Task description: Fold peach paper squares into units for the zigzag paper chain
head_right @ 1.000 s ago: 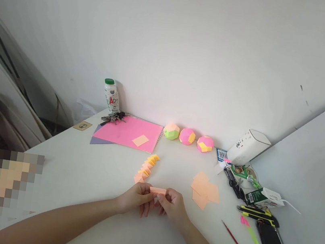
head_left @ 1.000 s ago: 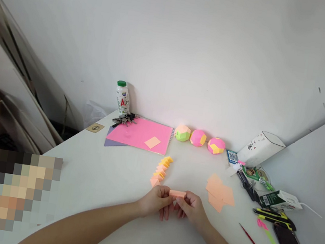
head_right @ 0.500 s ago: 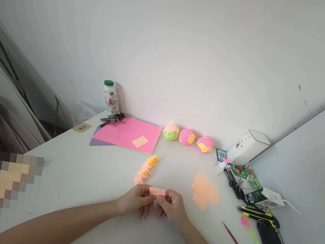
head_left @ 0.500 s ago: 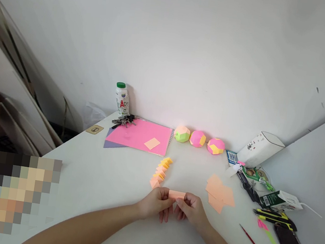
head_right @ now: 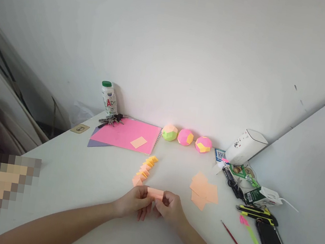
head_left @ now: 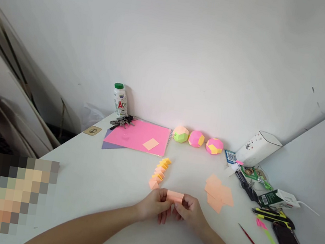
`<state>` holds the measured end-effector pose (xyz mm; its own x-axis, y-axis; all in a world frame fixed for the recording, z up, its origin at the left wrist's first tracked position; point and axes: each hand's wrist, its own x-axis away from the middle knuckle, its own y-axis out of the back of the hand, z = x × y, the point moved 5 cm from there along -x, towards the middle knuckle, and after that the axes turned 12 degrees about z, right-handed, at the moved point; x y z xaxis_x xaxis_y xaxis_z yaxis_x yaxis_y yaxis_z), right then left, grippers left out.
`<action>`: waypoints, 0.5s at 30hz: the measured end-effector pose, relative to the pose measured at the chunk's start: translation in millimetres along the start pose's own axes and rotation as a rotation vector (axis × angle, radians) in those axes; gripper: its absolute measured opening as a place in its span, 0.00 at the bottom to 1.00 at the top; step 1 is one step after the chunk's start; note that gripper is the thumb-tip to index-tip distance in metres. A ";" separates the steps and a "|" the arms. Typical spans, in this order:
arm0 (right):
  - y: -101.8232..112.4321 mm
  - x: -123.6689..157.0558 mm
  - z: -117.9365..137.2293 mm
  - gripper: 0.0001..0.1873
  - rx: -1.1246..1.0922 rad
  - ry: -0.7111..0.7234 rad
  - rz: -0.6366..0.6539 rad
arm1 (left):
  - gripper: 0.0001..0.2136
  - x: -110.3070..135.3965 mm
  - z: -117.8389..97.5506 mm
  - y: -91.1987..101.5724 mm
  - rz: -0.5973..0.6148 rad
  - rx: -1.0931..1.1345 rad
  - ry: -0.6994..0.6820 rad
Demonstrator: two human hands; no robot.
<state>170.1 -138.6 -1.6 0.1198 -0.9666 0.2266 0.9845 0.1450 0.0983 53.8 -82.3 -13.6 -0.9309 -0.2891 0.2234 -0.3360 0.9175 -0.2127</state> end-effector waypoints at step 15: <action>7.5 -3.1 -4.0 0.02 -0.095 0.004 0.048 | 0.09 1.3 -5.0 -1.2 0.000 0.034 -0.029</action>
<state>177.6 -135.4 -5.5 0.1678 -0.9599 0.2245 0.9852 0.1711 -0.0049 53.7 -82.4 -8.3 -0.9344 -0.2974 0.1959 -0.3403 0.9078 -0.2450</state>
